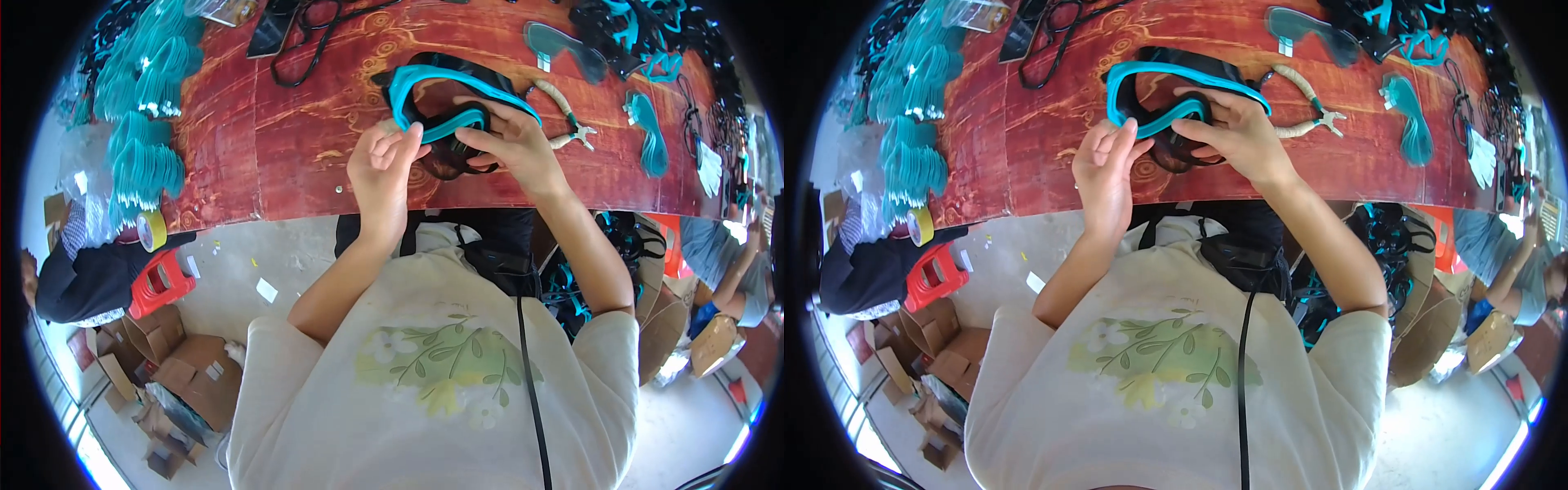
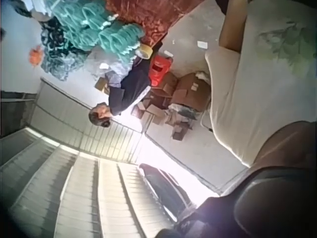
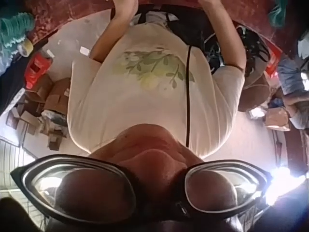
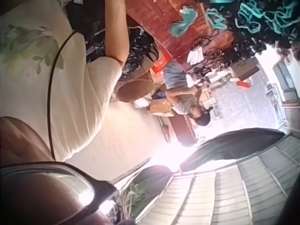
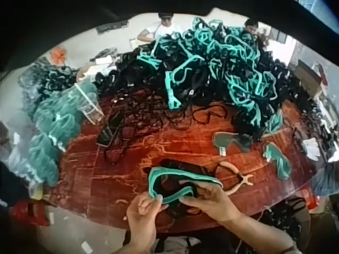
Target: Assembling and inspecting diving masks at a workbench using pliers.
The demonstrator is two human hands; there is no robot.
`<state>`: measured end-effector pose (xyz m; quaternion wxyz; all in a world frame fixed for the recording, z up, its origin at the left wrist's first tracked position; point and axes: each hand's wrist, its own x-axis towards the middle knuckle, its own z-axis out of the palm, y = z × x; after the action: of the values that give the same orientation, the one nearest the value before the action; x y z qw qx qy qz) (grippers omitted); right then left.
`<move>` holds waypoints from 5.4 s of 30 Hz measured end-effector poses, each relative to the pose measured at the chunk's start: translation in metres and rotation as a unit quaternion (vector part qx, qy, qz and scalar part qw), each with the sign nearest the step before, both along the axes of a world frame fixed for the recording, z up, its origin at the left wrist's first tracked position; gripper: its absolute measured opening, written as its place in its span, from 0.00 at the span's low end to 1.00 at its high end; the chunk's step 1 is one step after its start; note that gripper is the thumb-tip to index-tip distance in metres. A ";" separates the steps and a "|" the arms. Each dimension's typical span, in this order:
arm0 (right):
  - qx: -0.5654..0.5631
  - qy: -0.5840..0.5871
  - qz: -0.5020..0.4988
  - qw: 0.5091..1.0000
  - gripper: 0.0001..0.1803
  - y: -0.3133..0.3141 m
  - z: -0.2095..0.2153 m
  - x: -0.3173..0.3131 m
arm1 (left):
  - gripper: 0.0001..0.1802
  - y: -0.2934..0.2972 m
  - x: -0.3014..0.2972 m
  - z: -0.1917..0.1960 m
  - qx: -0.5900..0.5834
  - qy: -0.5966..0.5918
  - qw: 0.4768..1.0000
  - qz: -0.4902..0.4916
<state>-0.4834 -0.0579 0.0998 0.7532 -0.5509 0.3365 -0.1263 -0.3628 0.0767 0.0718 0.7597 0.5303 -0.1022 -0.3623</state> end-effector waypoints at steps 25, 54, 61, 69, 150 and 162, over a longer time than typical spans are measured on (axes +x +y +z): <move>-0.051 0.023 0.066 0.996 0.20 -0.019 -0.009 0.012 | 0.10 -0.001 0.024 -0.020 -0.160 0.360 0.910 -0.130; -0.216 0.019 0.205 0.955 0.12 -0.053 -0.023 0.036 | 0.20 -0.015 0.050 -0.023 -0.119 0.097 0.980 -0.125; -0.203 0.056 0.197 0.958 0.13 -0.049 -0.011 0.035 | 0.25 -0.015 0.050 -0.022 -0.037 0.075 0.993 -0.081; -0.285 0.011 0.209 0.935 0.16 -0.063 -0.001 0.047 | 0.15 -0.030 0.054 -0.008 -0.012 -0.298 0.950 0.095; -0.748 -0.076 -0.034 0.658 0.23 -0.047 0.032 0.065 | 0.09 -0.037 0.085 0.002 0.091 -0.257 0.958 -0.086; -0.458 -0.016 0.277 0.845 0.13 -0.077 0.020 0.085 | 0.15 -0.048 0.087 -0.005 0.109 -0.353 0.925 -0.087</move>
<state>-0.3988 -0.1346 0.1193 0.4238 -0.9016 0.0622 -0.0611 -0.2756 0.0290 0.0673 0.5776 0.6923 -0.3692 -0.2254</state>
